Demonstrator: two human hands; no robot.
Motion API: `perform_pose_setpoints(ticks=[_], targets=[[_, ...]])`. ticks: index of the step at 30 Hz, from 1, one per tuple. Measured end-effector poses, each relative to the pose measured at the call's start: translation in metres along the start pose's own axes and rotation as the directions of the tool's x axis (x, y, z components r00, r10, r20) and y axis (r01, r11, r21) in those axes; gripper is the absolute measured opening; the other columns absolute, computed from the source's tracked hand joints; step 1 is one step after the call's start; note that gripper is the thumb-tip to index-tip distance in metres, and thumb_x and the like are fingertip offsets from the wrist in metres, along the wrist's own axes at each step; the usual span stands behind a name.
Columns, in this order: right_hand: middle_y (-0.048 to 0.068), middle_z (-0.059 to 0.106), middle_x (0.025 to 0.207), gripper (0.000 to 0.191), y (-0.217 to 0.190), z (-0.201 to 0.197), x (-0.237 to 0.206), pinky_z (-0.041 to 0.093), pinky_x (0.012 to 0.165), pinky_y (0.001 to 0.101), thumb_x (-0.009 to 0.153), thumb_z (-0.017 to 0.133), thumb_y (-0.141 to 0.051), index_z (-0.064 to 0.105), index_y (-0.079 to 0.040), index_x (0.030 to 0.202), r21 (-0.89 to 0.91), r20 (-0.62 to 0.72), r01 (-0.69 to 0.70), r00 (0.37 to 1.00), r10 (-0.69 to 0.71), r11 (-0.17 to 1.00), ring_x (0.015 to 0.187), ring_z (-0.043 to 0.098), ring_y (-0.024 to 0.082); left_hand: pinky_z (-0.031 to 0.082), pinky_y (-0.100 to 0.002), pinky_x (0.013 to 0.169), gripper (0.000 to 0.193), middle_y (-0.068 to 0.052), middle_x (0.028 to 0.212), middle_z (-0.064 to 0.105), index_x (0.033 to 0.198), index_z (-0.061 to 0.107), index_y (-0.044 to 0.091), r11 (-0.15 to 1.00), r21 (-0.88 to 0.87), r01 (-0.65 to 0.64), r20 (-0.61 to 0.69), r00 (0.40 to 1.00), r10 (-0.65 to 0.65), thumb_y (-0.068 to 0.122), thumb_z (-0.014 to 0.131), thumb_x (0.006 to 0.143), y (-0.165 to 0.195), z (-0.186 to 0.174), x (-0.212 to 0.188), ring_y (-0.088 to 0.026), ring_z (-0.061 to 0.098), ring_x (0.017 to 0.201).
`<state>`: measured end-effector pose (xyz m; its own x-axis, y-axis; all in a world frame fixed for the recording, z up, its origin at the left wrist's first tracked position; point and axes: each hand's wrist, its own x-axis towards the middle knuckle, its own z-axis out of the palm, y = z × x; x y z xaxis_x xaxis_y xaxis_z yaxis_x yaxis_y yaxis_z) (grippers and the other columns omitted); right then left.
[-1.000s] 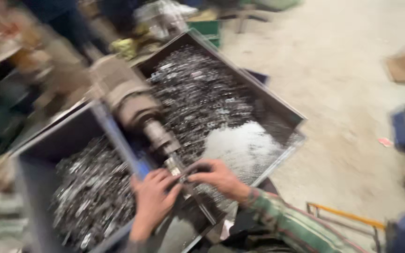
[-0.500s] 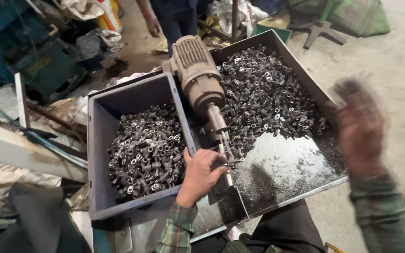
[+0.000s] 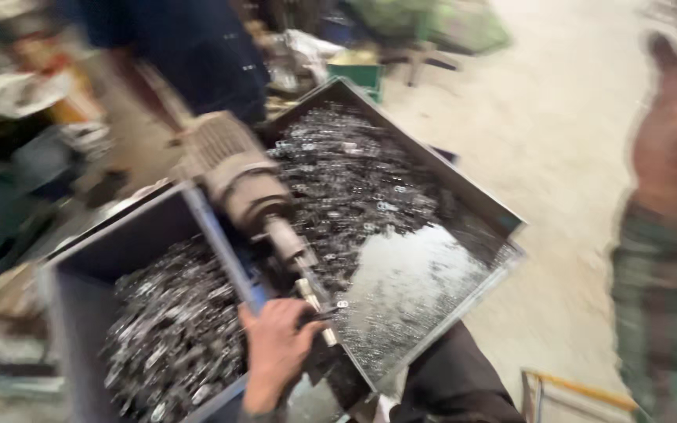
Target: The person repeatedly picks small metal parts from a bin, holds each against a rotating grinding wheel, and returns the part to the bin. The cycle continues throughout the clip with no other objects or tools handled.
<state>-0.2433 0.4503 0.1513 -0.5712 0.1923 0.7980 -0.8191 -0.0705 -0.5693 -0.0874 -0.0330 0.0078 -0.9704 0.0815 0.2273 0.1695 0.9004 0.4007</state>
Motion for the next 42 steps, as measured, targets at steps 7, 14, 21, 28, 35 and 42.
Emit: perform_pose_setpoints(ticks=[7, 14, 21, 28, 35, 42], targets=[[-0.003, 0.050, 0.154, 0.059, -0.021, -0.022, -0.015, 0.043, 0.112, 0.0369, 0.117, 0.055, -0.059, 0.048, -0.019, 0.159, -0.080, -0.102, 0.058, 0.993, -0.066, 0.995, 0.139, 0.050, 0.014, 0.016, -0.070, 0.111, 0.030, 0.004, 0.092, 0.074, 0.097, 0.076, 0.022, 0.999, -0.018, -0.038, 0.048, 0.998, 0.039, 0.037, 0.080, 0.071, -0.014, 0.009, -0.004, -0.017, 0.065, 0.104], [-0.003, 0.050, 0.151, 0.062, -0.029, -0.026, -0.017, 0.040, 0.111, 0.0345, 0.116, 0.051, -0.061, 0.046, -0.016, 0.159, -0.102, -0.160, 0.059, 0.984, -0.075, 0.993, 0.138, 0.049, 0.013, 0.018, -0.070, 0.110, 0.032, 0.007, 0.101, 0.072, 0.103, 0.075, 0.027, 0.987, 0.159, 0.026, 0.133, 0.990, -0.048, 0.038, 0.079, 0.073, -0.005, 0.012, 0.002, -0.015, 0.063, 0.107], [-0.004, 0.050, 0.153, 0.064, -0.019, -0.039, -0.018, 0.040, 0.113, 0.0370, 0.112, 0.049, -0.062, 0.045, -0.017, 0.158, -0.084, -0.164, 0.037, 0.985, -0.051, 0.996, 0.138, 0.048, 0.012, 0.017, -0.070, 0.111, 0.029, 0.008, 0.099, 0.072, 0.100, 0.075, 0.026, 0.989, 0.146, -0.014, 0.127, 0.992, -0.004, 0.038, 0.078, 0.074, -0.001, 0.004, -0.001, -0.015, 0.063, 0.106], [-0.002, 0.048, 0.156, 0.068, -0.015, -0.040, -0.020, 0.040, 0.113, 0.0379, 0.113, 0.048, -0.067, 0.044, -0.019, 0.160, -0.145, -0.124, 0.052, 0.990, -0.070, 0.988, 0.140, 0.047, 0.014, 0.018, -0.070, 0.114, 0.028, 0.008, 0.093, 0.073, 0.100, 0.075, 0.025, 0.992, 0.128, 0.021, 0.094, 0.995, -0.033, 0.038, 0.077, 0.075, 0.000, 0.008, -0.001, -0.015, 0.064, 0.104], [-0.002, 0.047, 0.161, 0.063, -0.003, -0.055, -0.004, 0.034, 0.117, 0.0428, 0.113, 0.041, -0.063, 0.044, -0.019, 0.158, -0.085, -0.087, -0.002, 0.996, -0.005, 0.996, 0.143, 0.044, 0.017, 0.017, -0.074, 0.111, 0.028, 0.009, 0.096, 0.074, 0.100, 0.076, 0.026, 0.994, 0.109, 0.029, 0.095, 0.995, -0.040, 0.037, 0.078, 0.074, 0.002, 0.006, 0.000, -0.015, 0.064, 0.103], [-0.001, 0.047, 0.163, 0.059, 0.010, -0.078, 0.003, 0.029, 0.118, 0.0439, 0.114, 0.041, -0.058, 0.044, -0.018, 0.157, 0.010, -0.119, -0.032, 0.992, 0.033, 0.999, 0.150, 0.043, 0.018, 0.018, -0.076, 0.112, 0.030, 0.008, 0.095, 0.074, 0.102, 0.076, 0.026, 0.990, 0.134, 0.041, 0.093, 0.994, -0.053, 0.036, 0.078, 0.073, 0.009, 0.002, -0.001, -0.015, 0.064, 0.105]])
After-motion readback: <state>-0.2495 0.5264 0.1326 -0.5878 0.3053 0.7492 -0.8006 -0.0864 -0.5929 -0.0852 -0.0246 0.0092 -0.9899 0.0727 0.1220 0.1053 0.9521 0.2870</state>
